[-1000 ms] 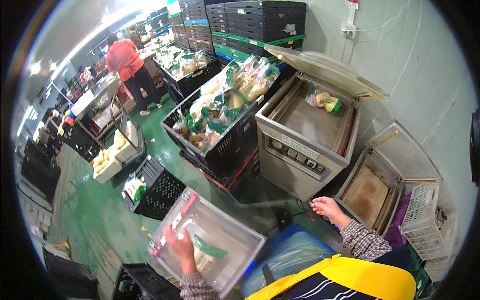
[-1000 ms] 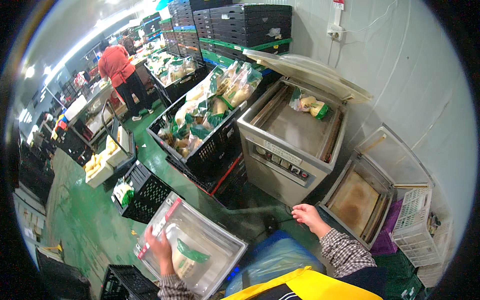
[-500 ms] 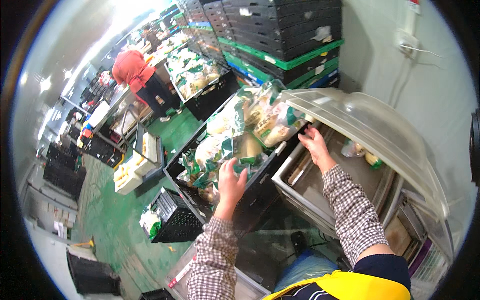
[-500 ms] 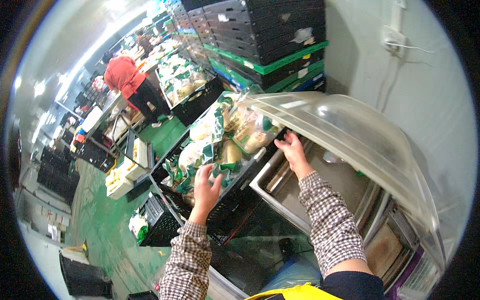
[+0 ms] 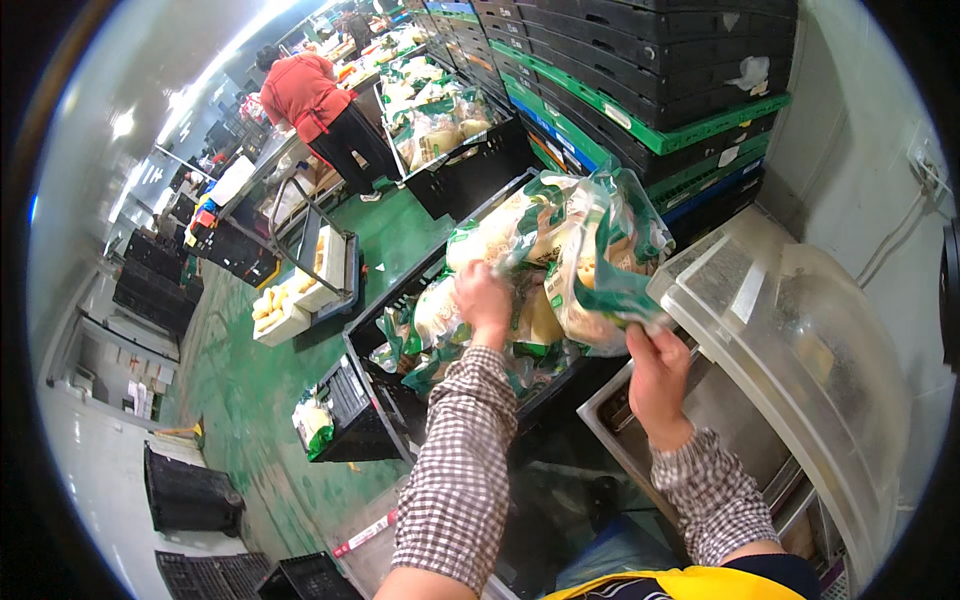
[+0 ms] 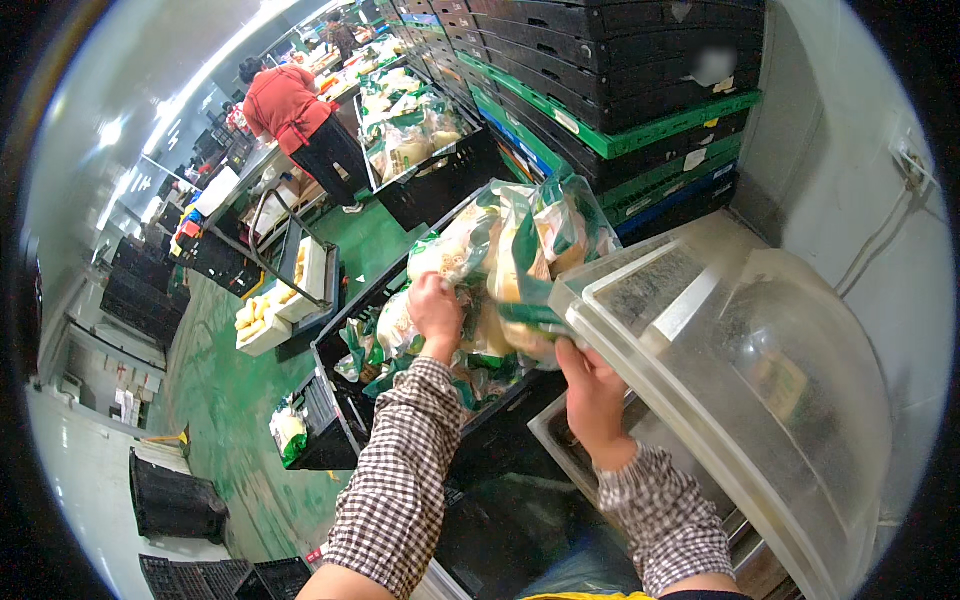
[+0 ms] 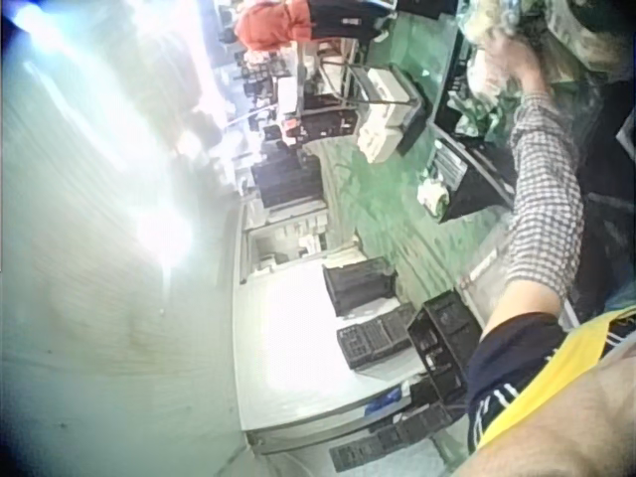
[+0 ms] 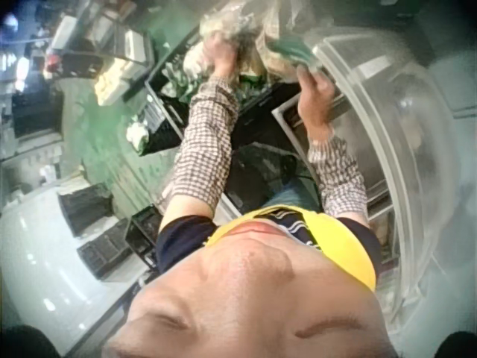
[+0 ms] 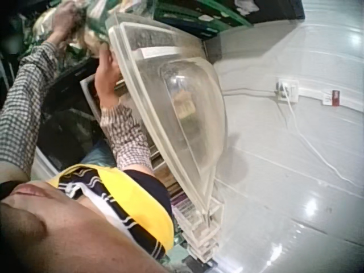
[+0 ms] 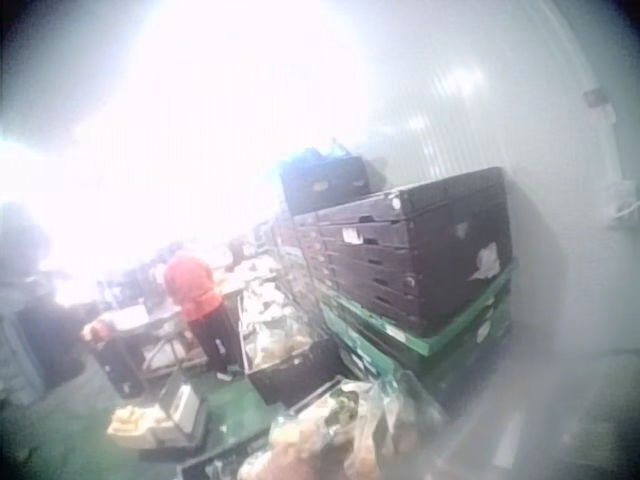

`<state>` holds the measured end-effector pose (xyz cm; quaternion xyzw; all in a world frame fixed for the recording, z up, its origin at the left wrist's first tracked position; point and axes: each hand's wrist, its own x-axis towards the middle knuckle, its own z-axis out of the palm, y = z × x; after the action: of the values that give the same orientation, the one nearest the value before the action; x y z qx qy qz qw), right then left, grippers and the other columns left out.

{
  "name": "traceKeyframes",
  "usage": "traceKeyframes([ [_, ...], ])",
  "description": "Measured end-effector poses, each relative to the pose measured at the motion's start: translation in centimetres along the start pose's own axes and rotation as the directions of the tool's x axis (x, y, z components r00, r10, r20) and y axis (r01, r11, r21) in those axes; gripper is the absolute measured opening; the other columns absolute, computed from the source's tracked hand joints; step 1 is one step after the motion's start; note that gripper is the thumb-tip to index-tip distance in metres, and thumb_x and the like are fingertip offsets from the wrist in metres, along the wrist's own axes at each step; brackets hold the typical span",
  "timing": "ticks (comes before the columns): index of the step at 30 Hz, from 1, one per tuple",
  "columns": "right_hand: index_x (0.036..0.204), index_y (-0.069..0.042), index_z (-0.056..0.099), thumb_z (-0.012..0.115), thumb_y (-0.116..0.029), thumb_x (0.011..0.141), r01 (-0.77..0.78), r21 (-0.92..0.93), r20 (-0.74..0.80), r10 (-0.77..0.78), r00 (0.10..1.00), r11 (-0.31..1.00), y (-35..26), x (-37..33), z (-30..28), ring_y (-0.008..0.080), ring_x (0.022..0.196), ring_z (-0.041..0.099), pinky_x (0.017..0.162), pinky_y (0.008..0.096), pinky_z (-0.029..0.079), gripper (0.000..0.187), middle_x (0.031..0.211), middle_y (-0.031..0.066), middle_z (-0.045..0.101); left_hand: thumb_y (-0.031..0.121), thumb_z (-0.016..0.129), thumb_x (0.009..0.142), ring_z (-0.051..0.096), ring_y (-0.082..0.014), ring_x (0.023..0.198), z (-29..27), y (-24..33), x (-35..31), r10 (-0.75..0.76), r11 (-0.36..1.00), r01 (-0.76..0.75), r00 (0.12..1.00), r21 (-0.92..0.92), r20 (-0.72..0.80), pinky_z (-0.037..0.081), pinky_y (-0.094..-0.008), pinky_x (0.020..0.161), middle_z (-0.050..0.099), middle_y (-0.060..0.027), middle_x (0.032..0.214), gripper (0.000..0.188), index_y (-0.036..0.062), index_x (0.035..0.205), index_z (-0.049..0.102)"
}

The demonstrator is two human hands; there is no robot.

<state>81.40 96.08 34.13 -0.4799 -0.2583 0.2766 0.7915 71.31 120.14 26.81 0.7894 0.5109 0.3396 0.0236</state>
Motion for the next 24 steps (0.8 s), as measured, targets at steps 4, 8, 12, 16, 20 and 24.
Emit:
traceKeyframes([
  [4,0.101,0.000,0.061,0.056,-0.006,0.086,0.112,0.255,0.080,-0.136,0.987,0.960,-4.8,-5.4,-1.0,0.0036,0.070,0.045,0.060,0.0203,0.036,0.017,0.090,-0.0015,0.058,0.022,0.057,0.084,0.052,-0.0300,0.059,-3.8,-1.2,4.0,0.079,0.877,-0.249,0.919,-0.411,-0.387,0.042,-0.0369,0.057,0.054,-0.0148,0.066,0.024,0.0003,0.074,0.056],
  [8,0.094,0.001,0.061,0.060,-0.010,0.085,0.015,0.287,0.051,-0.031,0.998,0.958,-8.3,-11.1,-2.2,0.0047,0.067,0.044,0.058,0.0219,0.036,0.015,0.089,0.0011,0.060,0.016,0.057,0.086,0.053,-0.0128,0.062,-11.1,-2.6,6.3,-0.115,0.733,-0.117,0.950,-0.670,-0.292,0.043,-0.0268,0.059,0.059,-0.0038,0.069,0.017,0.0023,0.077,0.058],
  [12,0.084,0.002,0.060,0.061,-0.008,0.083,-0.219,0.257,0.128,0.191,0.973,0.941,-12.2,-17.8,-5.1,0.0099,0.073,0.052,0.066,0.0243,0.043,0.010,0.087,0.0057,0.061,0.011,0.053,0.089,0.051,-0.0085,0.065,-22.8,2.3,2.1,-0.155,0.229,-0.260,0.942,-0.938,-0.299,0.044,-0.0218,0.061,0.058,-0.0021,0.078,0.010,0.0040,0.082,0.054],
  [16,0.085,0.000,0.059,0.062,-0.004,0.077,0.280,-0.474,0.428,-0.060,0.902,0.835,-16.3,-25.7,-9.5,0.0257,0.076,0.061,0.068,0.0299,0.048,0.010,0.087,0.0146,0.062,0.011,0.053,0.087,0.054,-0.0124,0.080,-31.0,-0.1,-4.6,0.157,-0.194,-0.060,0.983,-0.979,-0.091,0.047,-0.0240,0.068,0.056,-0.0061,0.089,0.011,0.0025,0.093,0.052],
  [20,0.090,0.001,0.059,0.061,-0.005,0.080,0.180,-0.587,0.214,-0.063,0.975,0.789,-18.7,-33.7,-11.1,0.0201,0.074,0.059,0.067,0.0281,0.046,0.012,0.083,0.0109,0.061,0.029,0.040,0.090,0.056,-0.0197,0.080,-32.4,2.8,-13.4,0.604,-0.470,0.328,0.797,-0.820,-0.027,0.050,-0.0270,0.066,0.053,-0.0131,0.102,0.034,0.0024,0.111,0.049],
  [24,0.097,0.000,0.060,0.056,-0.009,0.087,-0.095,-0.255,-0.315,0.010,0.949,0.962,-20.4,-43.0,-17.9,0.0045,0.075,0.053,0.067,0.0211,0.043,0.015,0.083,-0.0017,0.059,0.028,0.039,0.092,0.056,-0.0174,0.078,-28.1,8.1,-27.4,0.846,-0.424,0.751,0.528,-0.506,0.074,0.049,-0.0269,0.066,0.053,-0.0127,0.102,0.037,0.0015,0.118,0.046],
])
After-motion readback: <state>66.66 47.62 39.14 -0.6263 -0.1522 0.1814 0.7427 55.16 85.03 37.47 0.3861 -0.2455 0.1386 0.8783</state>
